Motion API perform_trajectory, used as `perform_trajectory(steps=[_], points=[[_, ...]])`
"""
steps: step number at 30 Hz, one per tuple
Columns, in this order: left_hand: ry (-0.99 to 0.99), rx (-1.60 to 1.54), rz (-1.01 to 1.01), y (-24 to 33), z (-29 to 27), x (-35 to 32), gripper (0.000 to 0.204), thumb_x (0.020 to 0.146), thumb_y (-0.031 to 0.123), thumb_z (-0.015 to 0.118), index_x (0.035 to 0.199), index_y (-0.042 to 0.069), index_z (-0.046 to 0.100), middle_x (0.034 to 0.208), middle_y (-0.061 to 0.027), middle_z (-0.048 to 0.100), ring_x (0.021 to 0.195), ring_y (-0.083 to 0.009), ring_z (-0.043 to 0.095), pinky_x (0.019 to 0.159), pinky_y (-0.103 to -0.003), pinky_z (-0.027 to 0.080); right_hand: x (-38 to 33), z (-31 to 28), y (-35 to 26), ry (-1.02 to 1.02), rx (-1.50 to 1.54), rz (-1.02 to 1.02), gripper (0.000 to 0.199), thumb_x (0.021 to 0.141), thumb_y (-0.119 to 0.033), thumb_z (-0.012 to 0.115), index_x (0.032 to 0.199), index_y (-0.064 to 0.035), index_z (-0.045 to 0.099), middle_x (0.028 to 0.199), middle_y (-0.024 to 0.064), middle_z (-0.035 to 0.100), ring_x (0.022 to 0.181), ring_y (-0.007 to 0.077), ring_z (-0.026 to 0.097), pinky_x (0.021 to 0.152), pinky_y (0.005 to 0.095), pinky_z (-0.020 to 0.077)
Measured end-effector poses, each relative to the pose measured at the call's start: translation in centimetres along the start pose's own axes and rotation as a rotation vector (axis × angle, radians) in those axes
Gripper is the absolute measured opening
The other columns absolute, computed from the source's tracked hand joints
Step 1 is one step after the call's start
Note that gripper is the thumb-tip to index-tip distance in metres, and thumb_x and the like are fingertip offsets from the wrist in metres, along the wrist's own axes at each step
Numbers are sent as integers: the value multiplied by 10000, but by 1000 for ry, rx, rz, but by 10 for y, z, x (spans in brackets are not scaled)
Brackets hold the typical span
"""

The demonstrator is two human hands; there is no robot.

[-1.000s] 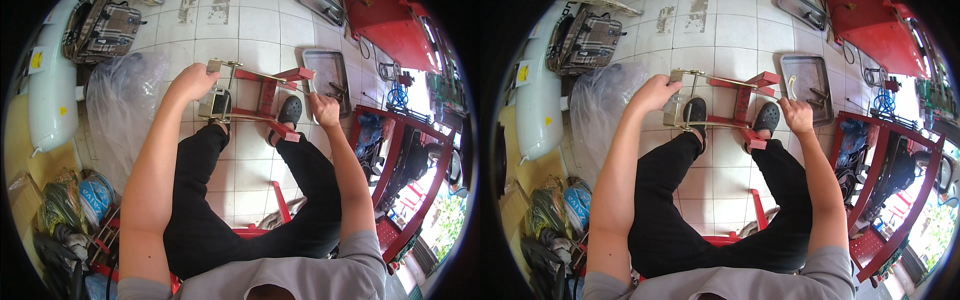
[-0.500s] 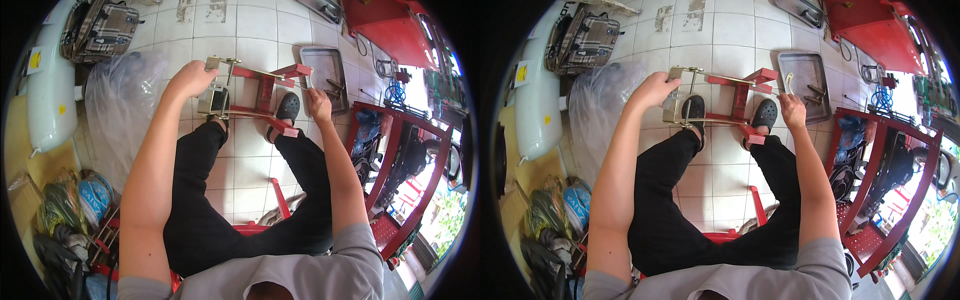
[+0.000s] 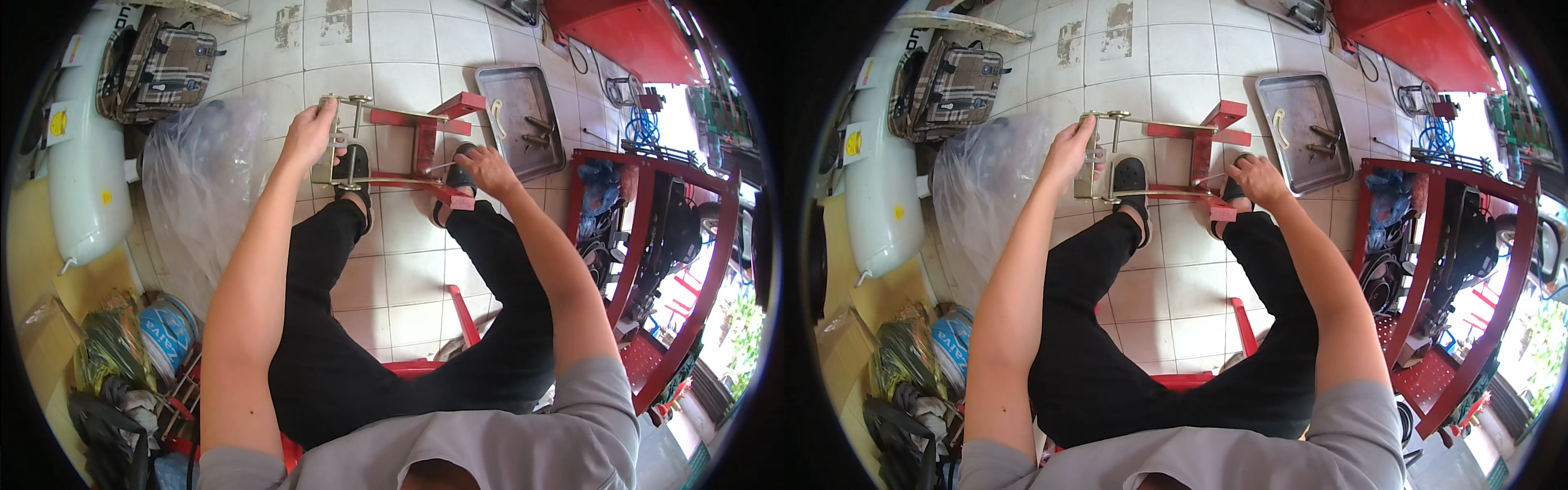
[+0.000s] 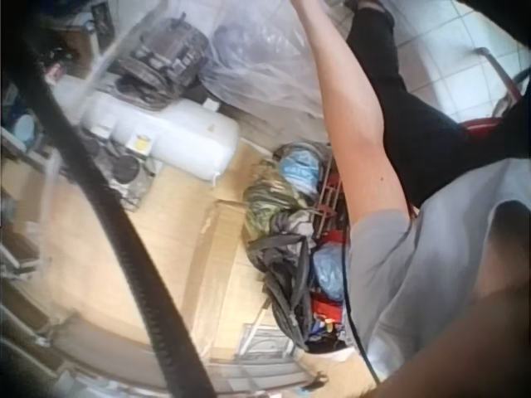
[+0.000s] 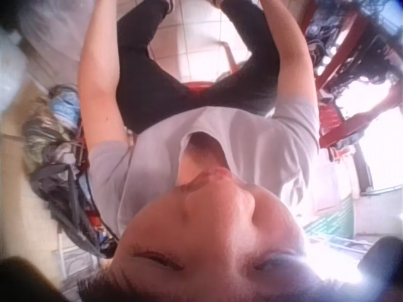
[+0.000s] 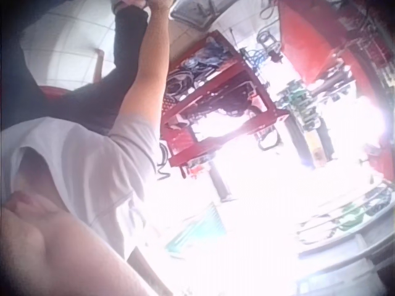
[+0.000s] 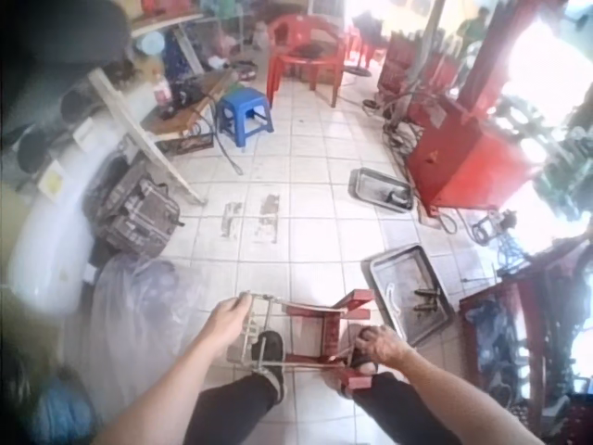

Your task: The person sits on a low stool and assembles a red metal frame using a wrench. They insert bolts and tighten nuts on the frame's joints, occasionally picking up additional hardware from a nearby metal tray.

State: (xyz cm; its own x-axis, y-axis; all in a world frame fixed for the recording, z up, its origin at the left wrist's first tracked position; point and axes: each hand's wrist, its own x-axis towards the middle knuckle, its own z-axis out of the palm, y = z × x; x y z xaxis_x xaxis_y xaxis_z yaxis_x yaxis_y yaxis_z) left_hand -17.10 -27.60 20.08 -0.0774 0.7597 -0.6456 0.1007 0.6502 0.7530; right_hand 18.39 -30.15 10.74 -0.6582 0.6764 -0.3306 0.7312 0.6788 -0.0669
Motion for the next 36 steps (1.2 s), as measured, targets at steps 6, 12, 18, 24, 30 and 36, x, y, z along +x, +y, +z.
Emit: perform_trajectory(steps=[6,12,18,24,30,36], points=[[121,33,16,-6,9,-1,451,944,473,481,922,24,524,673,-75,551,509,-169,560,424,-304,436,-12,1,-31,56,944,611,334,797,-279,597,907,37,603,806,222,647,792,344,649,721,426,484],[129,26,25,-5,8,-3,466,940,479,476,909,16,528,676,-84,558,504,-182,575,410,-301,435,10,-23,-47,-144,1291,677,379,821,-308,651,968,41,646,769,109,639,709,178,594,671,322,463],[83,18,15,1,9,-6,453,945,478,473,869,34,519,674,-79,558,508,-181,582,415,-311,426,9,21,-49,-83,1379,595,315,795,-231,657,985,20,664,829,82,650,744,153,592,709,293,463],[72,37,13,11,16,-10,444,958,454,456,880,22,519,692,-86,566,508,-186,587,420,-323,434,13,28,-45,-92,1282,581,303,776,-198,643,975,29,660,844,117,663,761,171,617,719,302,474],[85,-23,21,5,11,-9,456,963,476,421,888,35,511,687,-79,561,504,-183,582,419,-317,426,11,18,-53,-14,1316,515,295,767,-197,644,933,46,655,824,160,664,760,205,634,718,325,480],[78,-39,48,2,16,-6,451,964,485,410,900,50,508,676,-65,553,504,-177,576,411,-311,414,13,28,-46,-55,1285,591,312,765,-227,661,931,37,660,830,139,668,756,207,631,718,323,482]])
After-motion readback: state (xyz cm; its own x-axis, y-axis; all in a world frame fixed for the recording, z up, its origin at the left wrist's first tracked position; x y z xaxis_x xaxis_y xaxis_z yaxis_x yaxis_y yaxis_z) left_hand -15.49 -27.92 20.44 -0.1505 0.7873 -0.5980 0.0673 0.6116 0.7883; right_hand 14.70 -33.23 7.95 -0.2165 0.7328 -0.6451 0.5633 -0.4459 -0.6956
